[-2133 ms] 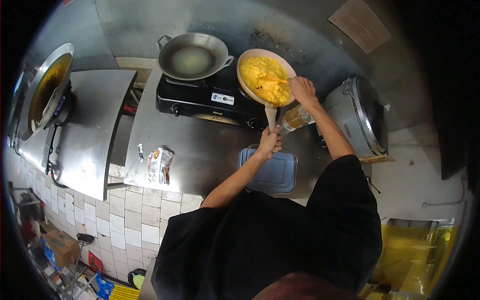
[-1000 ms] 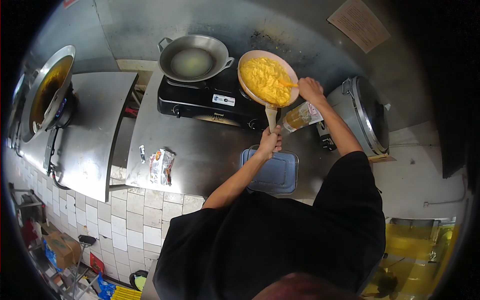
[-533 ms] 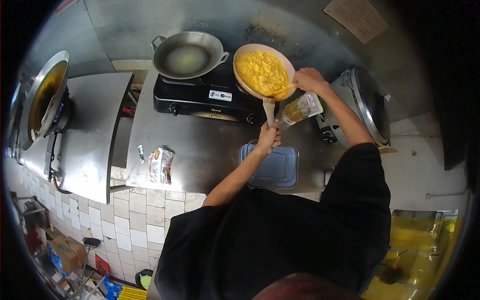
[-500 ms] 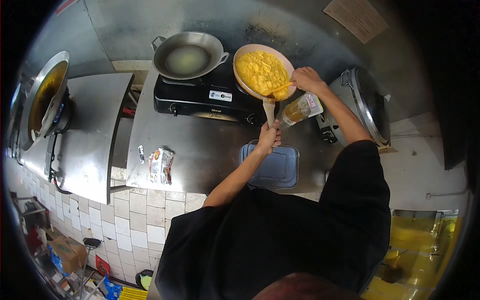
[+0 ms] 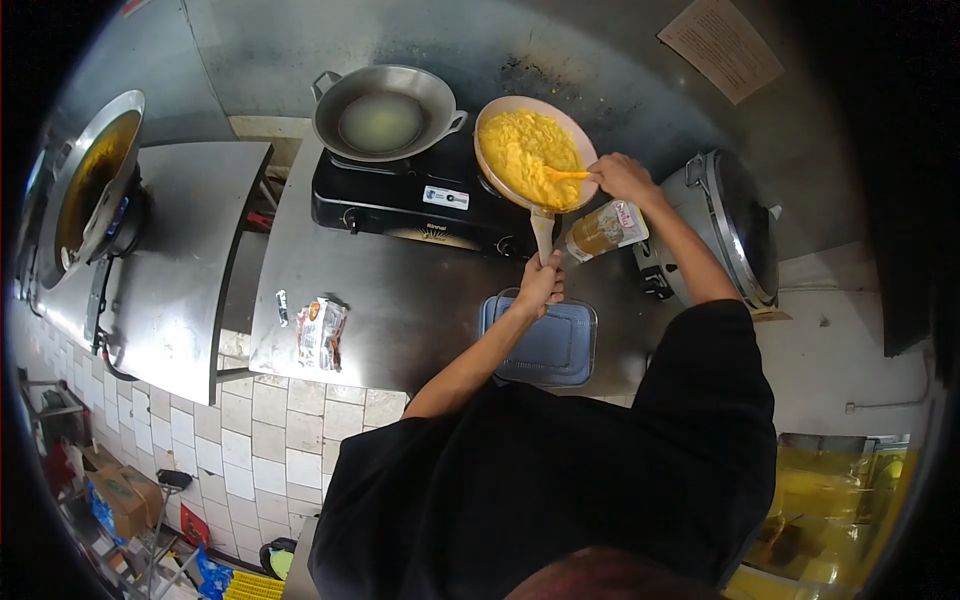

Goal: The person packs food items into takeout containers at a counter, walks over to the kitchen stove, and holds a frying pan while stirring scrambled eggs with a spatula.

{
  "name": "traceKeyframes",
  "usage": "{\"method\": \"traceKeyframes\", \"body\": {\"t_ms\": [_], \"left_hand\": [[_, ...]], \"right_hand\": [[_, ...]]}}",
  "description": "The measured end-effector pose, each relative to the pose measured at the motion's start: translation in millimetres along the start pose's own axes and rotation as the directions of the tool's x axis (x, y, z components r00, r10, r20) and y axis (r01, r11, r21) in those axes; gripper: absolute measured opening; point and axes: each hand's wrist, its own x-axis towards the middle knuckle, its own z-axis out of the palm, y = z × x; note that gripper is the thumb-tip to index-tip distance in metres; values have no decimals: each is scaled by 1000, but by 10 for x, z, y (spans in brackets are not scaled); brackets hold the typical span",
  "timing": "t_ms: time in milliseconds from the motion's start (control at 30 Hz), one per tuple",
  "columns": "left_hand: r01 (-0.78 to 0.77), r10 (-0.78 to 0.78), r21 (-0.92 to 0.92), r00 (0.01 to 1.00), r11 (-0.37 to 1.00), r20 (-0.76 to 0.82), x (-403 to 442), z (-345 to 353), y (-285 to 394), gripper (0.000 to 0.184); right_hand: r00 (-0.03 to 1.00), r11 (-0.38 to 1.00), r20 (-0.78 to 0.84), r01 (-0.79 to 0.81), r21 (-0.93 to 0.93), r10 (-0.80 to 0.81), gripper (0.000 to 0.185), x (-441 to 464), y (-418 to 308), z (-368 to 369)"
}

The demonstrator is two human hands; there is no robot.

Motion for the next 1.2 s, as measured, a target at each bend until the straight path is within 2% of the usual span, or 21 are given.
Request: {"method": "traceKeyframes", "body": {"t_ms": [133,233,333,433,467,567,667,767,867,967,1000,1100,1200], "left_hand": [[-1,1,-12,1000,1000,5,44,-33,-29,19],[-6,6,-13,1000,1000,2,49,-43,-41,19],[-18,19,-18,1000,1000,10,87,-62,-75,20],[-8,8,-18,1000,1000,-5,21,-21,-43,21],[-7,7,-20,1000,1000,-16,9,-3,-19,21],[-12,13,-16,1000,1000,5,31,-18,-28,21],[-16,16,-6,1000,1000,3,35,-24,-37,21],[-6,6,-2,1000,1000,4,26,-17,-21,21],[7,-7,-2,1000,1000,0,-4,-2,8,21],[-5,5,8,1000,1000,-5,-21,3,17,21],[-7,7,10,1000,1000,-6,-35,4,3,21],[-9,8,-1,1000,1000,-7,-23,-2,3,21],[1,-1,-23,1000,1000,10,3,-20,-3,21]], "right_hand": [[996,995,83,-37,98,28,23,-209,-118,-614],[966,985,199,147,89,-163,23,-200,-164,-656],[969,985,200,162,-62,-147,23,-103,-378,-390],[975,992,-185,126,-8,-125,24,58,-407,164],[970,995,-224,97,6,-93,23,99,-440,191],[983,989,-116,-145,15,145,23,228,-398,144],[955,977,-208,-205,52,211,26,211,-285,158],[927,984,-338,-179,-17,163,29,186,-147,500],[969,994,-232,-100,-33,90,22,78,-193,654],[989,988,112,-113,108,101,22,-49,-154,4],[995,990,83,-56,129,46,17,-51,5,-58],[999,977,33,-26,214,20,21,-174,173,-378],[986,961,112,88,263,-121,25,-153,262,-516]]}}
